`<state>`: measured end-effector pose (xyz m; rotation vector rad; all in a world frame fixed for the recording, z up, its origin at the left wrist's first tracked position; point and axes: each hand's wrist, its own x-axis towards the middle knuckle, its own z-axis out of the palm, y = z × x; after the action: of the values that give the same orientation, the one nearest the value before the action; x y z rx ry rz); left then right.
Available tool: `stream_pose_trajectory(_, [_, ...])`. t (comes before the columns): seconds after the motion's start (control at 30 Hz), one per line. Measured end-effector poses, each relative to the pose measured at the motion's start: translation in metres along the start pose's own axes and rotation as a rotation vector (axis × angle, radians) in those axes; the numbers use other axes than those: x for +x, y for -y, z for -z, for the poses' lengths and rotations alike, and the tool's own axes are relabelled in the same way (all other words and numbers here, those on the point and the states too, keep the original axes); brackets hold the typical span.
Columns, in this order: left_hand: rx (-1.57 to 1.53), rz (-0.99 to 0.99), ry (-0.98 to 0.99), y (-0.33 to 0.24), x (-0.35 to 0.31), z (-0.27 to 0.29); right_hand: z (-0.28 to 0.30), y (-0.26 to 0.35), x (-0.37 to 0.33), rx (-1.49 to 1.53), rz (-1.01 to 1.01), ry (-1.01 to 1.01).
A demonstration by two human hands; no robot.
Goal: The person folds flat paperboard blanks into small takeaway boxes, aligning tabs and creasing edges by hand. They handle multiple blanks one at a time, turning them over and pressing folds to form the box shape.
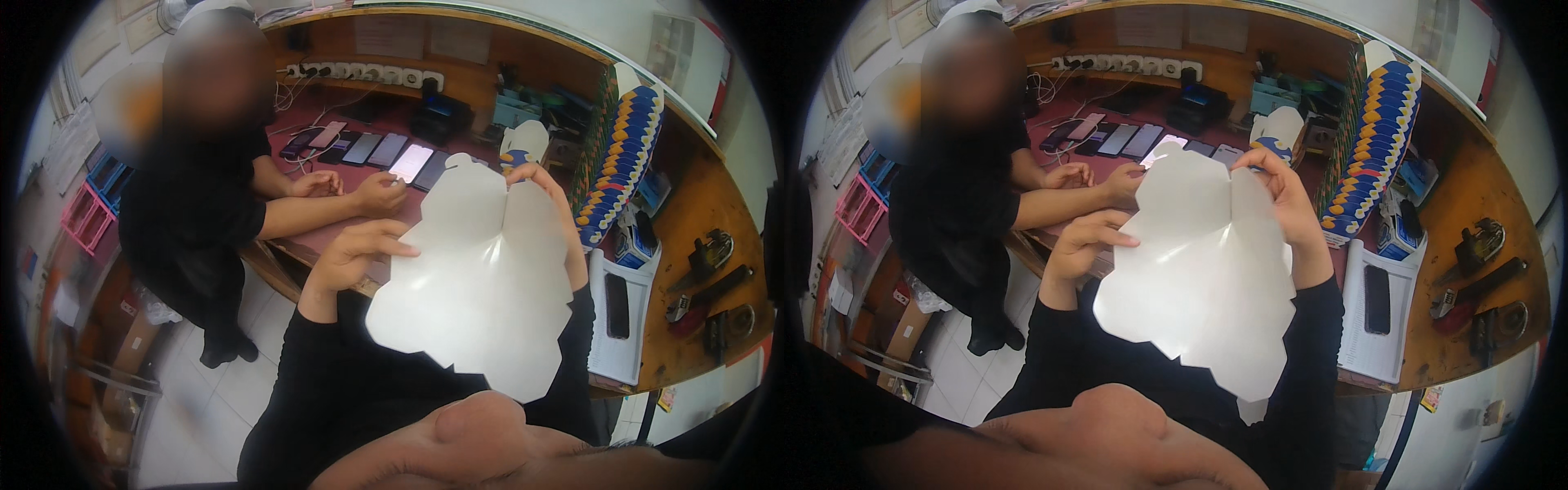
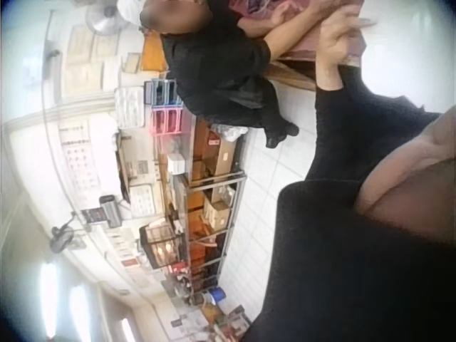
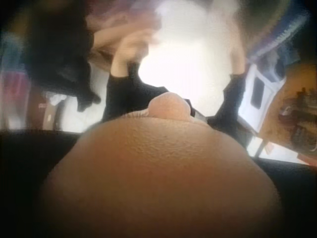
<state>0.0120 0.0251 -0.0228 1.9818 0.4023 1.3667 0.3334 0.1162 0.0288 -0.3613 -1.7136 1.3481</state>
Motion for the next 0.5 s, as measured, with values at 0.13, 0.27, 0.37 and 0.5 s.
stream_pose_trajectory(0.13, [0.296,0.003,0.006,0.008,-0.003,-0.001,0.003,-0.008,0.001,-0.093,-0.02,-0.027])
stream_pose_trajectory(0.27, [0.366,-0.242,-0.085,0.028,0.004,-0.009,-0.007,-0.011,0.002,-0.206,-0.085,-0.055])
stream_pose_trajectory(0.37, [0.248,-0.19,-0.241,0.044,-0.004,-0.02,-0.017,-0.011,0.004,-0.204,-0.068,-0.087])
stream_pose_trajectory(0.5, [-0.07,-0.181,-0.39,0.064,-0.012,-0.034,-0.029,-0.016,0.006,-0.194,0.031,-0.099])
